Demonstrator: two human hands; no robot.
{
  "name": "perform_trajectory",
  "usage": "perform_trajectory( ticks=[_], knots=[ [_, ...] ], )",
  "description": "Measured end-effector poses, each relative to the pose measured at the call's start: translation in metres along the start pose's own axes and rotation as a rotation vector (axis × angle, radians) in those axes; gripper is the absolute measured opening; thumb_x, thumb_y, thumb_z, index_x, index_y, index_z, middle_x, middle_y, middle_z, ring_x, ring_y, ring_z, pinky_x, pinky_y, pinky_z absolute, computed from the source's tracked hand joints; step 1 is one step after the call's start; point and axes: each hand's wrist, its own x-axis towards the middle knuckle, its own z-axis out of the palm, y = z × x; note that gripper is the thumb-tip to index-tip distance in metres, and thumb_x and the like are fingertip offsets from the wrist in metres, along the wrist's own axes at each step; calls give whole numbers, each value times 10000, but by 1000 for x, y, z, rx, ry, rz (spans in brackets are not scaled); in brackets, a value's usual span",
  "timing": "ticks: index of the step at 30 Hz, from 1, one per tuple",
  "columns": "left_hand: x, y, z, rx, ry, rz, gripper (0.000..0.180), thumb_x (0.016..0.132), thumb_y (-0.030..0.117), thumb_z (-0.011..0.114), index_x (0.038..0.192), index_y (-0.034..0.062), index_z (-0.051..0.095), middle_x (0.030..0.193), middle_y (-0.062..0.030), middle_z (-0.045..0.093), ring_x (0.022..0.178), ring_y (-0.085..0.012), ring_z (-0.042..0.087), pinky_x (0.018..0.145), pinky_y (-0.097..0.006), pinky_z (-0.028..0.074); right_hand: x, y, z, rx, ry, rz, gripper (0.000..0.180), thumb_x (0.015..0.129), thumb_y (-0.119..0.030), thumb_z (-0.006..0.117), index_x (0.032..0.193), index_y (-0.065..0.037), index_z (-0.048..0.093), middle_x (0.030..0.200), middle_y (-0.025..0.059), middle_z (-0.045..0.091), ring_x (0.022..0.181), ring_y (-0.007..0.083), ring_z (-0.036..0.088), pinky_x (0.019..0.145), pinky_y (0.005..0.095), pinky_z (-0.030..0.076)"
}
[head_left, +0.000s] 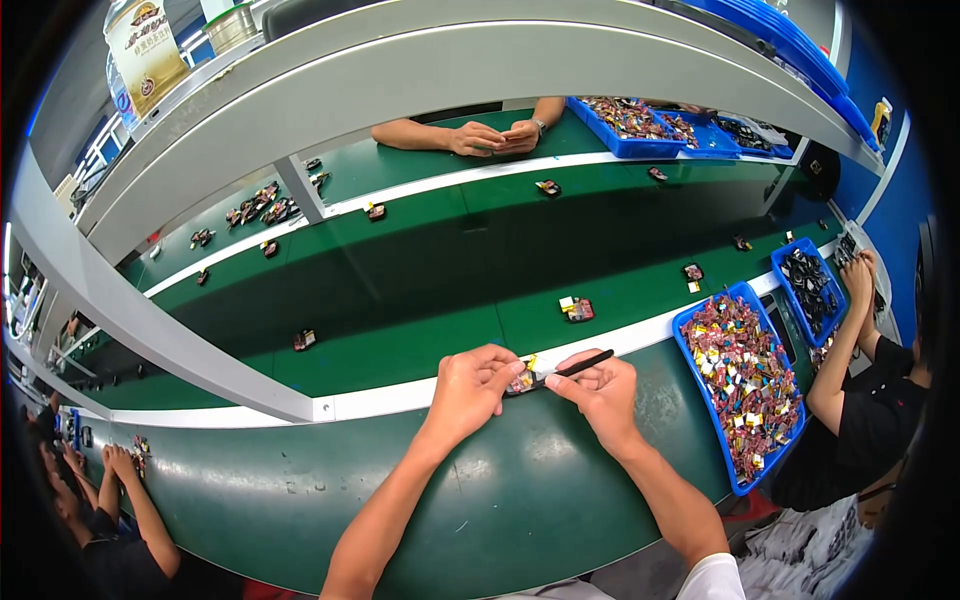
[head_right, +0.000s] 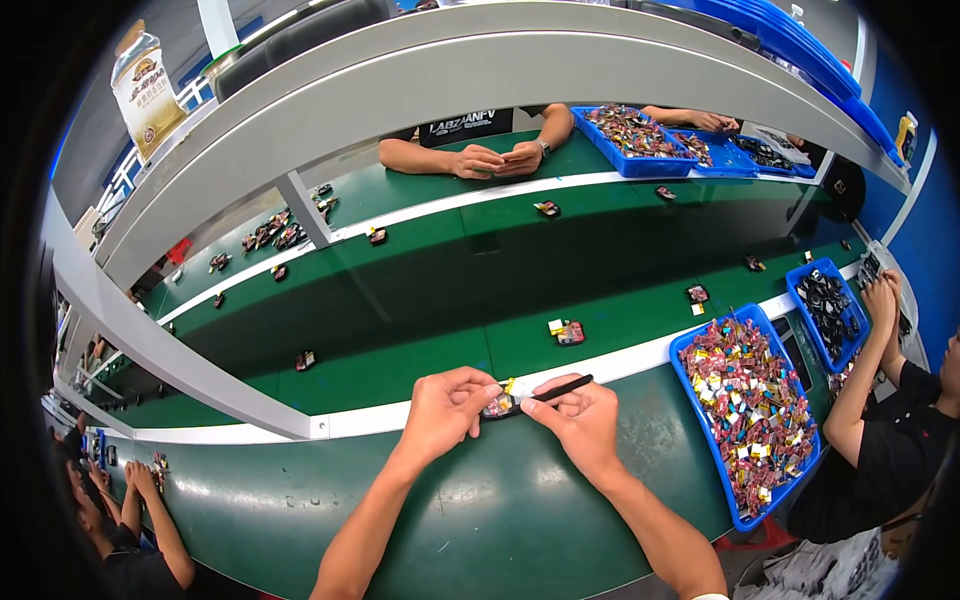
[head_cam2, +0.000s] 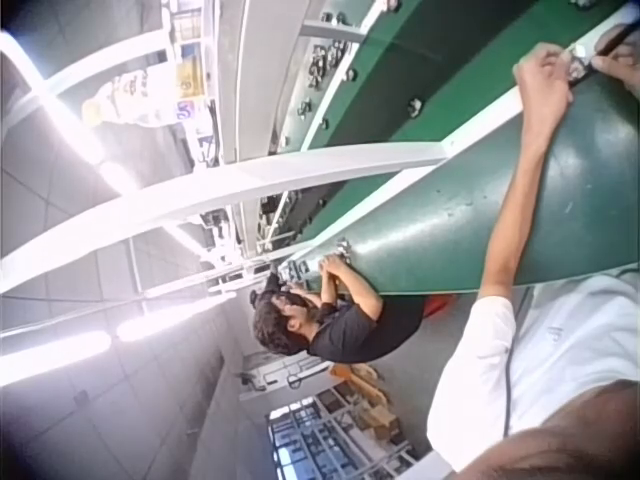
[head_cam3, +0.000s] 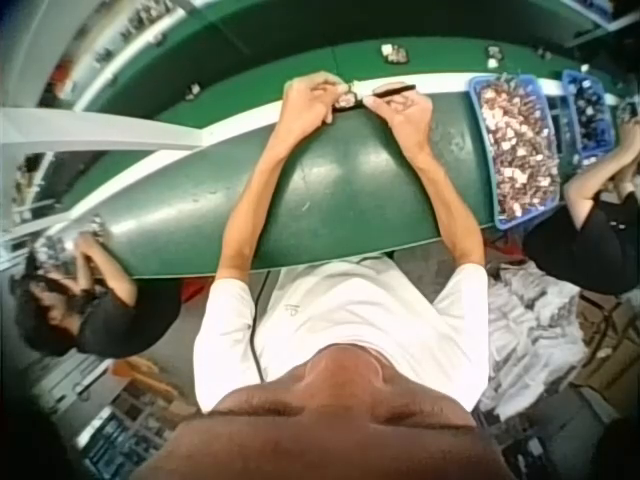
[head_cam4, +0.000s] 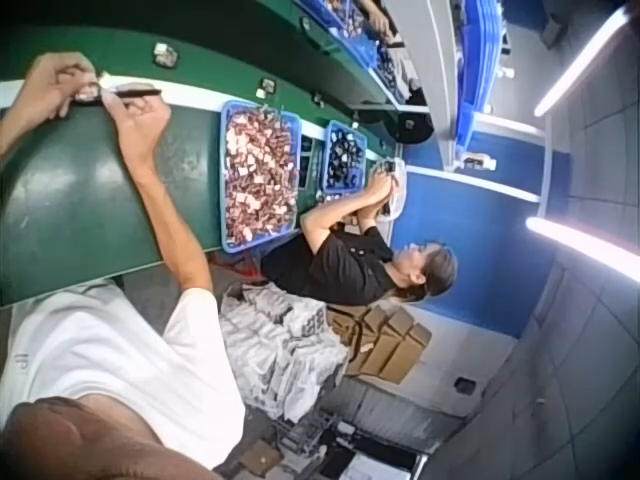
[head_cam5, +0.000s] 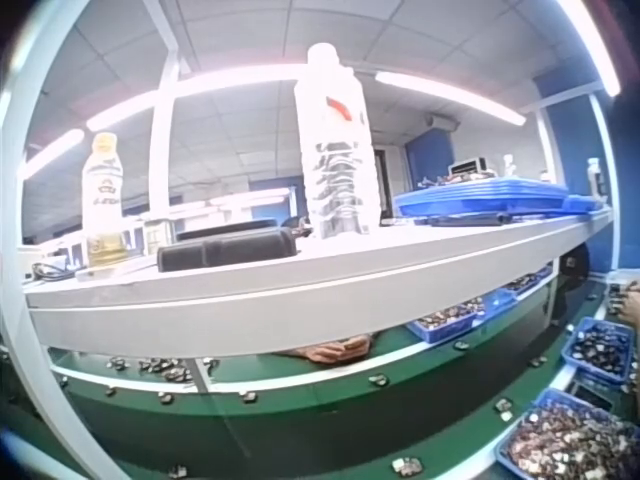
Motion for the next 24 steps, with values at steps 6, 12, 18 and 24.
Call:
perform_trajectory(
  ticks=[6, 12, 18, 24],
  knots=[
    [2, -2, 4, -47, -43, 30, 211, 976, 113, 647, 1080, -64, 695, 788, -79, 705, 503, -81, 595, 401, -214, 407, 0, -7, -2, 11, 15, 59, 169, 823, 82, 760, 945, 48, 649, 868, 103, 722, 751, 84, 677, 603, 185, 504],
    [2, -8, -4, -326, -179, -14, 279, 1004, 144, 615, 1175, -72, 662, 922, -147, 713, 632, -172, 707, 446, -238, 500, 0, -7, -6, 30, -6, 78, 159, 845, 26, 758, 958, 38, 646, 867, 114, 736, 693, 54, 657, 477, 166, 384],
    [5, -12, -1, -375, -215, -11, 315, 1018, 143, 588, 1236, -79, 640, 950, -166, 703, 670, -196, 718, 461, -258, 536, -2, -8, 0, 115, 15, -101, 177, 821, 52, 765, 937, 8, 640, 757, 56, 694, 547, 8, 522, 456, 173, 333],
    [4, -13, -4, -401, -257, -28, 329, 1026, 155, 573, 1240, -85, 641, 948, -172, 701, 664, -198, 714, 456, -259, 534, -5, 1, -4, -63, 11, -255, 147, 809, 71, 785, 902, 20, 682, 856, 44, 713, 547, -27, 418, 487, 155, 314]
  ],
)
